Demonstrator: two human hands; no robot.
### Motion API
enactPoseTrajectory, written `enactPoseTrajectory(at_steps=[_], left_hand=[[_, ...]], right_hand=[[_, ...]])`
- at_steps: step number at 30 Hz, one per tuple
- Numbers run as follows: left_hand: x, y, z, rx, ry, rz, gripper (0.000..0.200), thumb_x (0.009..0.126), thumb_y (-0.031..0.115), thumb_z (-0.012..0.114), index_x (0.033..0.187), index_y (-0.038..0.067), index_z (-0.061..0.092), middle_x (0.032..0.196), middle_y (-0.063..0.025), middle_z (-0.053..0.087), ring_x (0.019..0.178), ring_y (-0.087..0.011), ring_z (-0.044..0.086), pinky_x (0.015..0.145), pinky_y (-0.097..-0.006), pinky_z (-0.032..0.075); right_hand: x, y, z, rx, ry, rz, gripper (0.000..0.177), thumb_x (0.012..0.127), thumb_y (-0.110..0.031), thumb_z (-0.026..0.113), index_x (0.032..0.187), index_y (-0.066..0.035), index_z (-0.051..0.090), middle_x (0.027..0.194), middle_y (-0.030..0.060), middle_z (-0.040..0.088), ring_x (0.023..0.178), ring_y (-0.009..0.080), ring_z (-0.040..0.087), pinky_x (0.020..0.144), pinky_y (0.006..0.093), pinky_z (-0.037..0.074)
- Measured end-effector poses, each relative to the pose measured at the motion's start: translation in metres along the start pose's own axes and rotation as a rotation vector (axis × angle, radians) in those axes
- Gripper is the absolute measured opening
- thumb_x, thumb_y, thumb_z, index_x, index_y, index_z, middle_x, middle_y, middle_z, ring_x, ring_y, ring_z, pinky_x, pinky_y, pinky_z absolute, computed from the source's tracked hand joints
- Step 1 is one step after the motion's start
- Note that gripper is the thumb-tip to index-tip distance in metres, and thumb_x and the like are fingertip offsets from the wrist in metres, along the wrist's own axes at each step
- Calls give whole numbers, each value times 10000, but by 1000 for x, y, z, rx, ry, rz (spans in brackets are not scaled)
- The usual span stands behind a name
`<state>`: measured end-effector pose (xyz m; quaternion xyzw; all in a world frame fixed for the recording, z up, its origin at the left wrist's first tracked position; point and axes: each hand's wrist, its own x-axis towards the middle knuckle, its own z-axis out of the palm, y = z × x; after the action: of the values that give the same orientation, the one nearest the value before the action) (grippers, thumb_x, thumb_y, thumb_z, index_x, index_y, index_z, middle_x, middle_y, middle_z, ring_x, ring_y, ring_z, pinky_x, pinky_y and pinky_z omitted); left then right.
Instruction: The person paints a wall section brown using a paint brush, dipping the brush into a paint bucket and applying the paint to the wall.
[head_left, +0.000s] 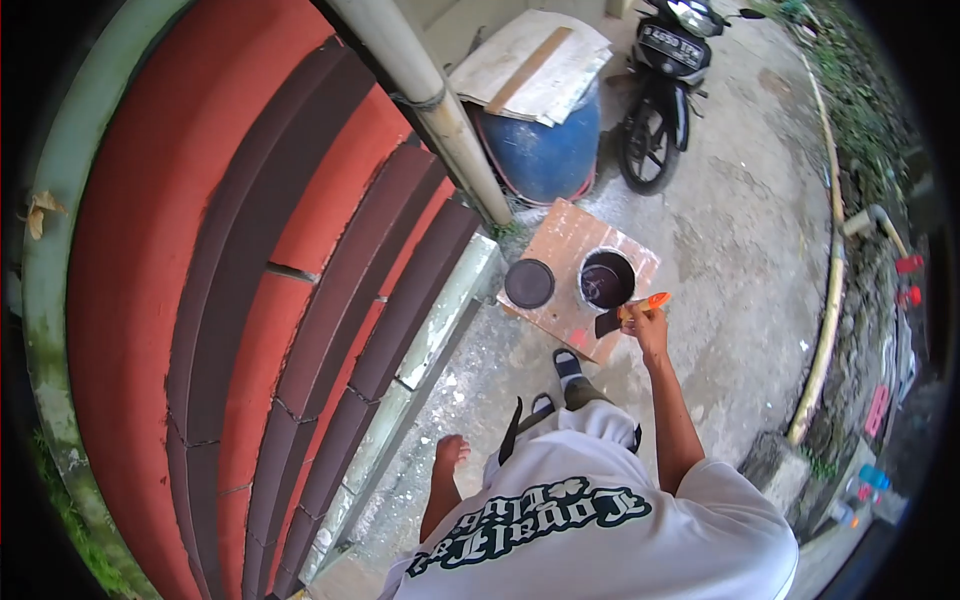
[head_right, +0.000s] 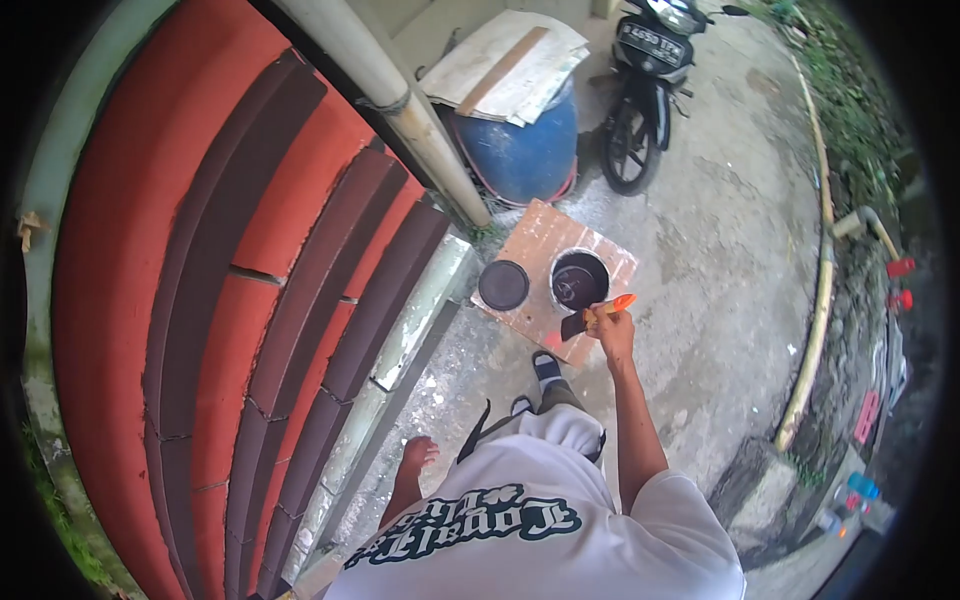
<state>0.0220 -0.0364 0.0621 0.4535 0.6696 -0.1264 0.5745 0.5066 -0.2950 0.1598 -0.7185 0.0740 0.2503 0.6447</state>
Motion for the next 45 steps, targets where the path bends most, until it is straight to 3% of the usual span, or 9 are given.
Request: enactPoseTrajectory(at_steps=[2,7,15,19,22,28,34,40,45], left_hand=[[19,2,-4,60,-84,52,263,927,317,593,1074,104,636,1011,-79,721,889,-219,709,766,-405,518],[16,5,12,48,-113,219,225,974,294,557,1007,86,638,912,-61,713,776,-179,700,652,-337,519],[18,-99,24,191,-189,-18,227,935,300,580,976,84,635,911,-82,725,727,-212,708,585,-384,529],[-2,-124,28,193,-164,-89,236,937,313,584,990,91,641,919,-81,729,758,-226,718,635,-404,544],[-9,-127,34,156,-129,-116,237,944,310,580,1008,91,643,911,-78,724,767,-226,716,643,-407,539],[-55,-88,59,9,2,-31,264,953,325,569,1074,96,618,975,-82,708,886,-247,718,772,-427,530],[-109,-131,110,-204,157,5,178,986,222,588,986,47,620,840,-95,701,656,-192,681,501,-307,476],[-183,-246,149,-141,75,-479,197,1022,227,530,1037,72,650,896,-99,736,718,-229,724,542,-349,518],[-215,-259,182,-174,105,-707,271,1032,312,517,1026,86,668,968,-95,748,819,-255,740,663,-408,550]], right_hand=[[-15,8,-17,56,53,-49,204,975,-198,634,1039,-18,706,930,120,732,721,156,702,672,307,623],[-60,10,-42,-60,161,-27,150,967,-153,632,1027,-35,705,938,114,737,756,168,722,666,303,617],[-80,25,-68,-56,217,-32,182,983,-175,603,1030,-49,725,938,120,735,717,185,720,683,314,623],[-44,40,-73,36,211,-30,205,976,-183,609,1025,-31,738,903,124,733,705,189,721,696,310,623],[-10,28,-68,-221,168,-88,210,966,-176,616,1005,-24,756,898,116,736,728,186,729,696,291,611],[94,30,-38,-529,105,-296,193,862,-240,710,975,-112,801,913,217,758,890,369,748,820,426,583],[192,68,25,-674,103,-102,246,832,-289,752,980,-99,799,960,243,754,963,413,731,882,471,570],[223,112,56,-800,132,-64,355,839,-313,758,1018,-7,735,1016,265,742,977,436,724,905,488,570],[234,124,73,-968,194,-63,287,853,-288,739,958,-22,712,966,241,747,942,419,738,845,495,594]])
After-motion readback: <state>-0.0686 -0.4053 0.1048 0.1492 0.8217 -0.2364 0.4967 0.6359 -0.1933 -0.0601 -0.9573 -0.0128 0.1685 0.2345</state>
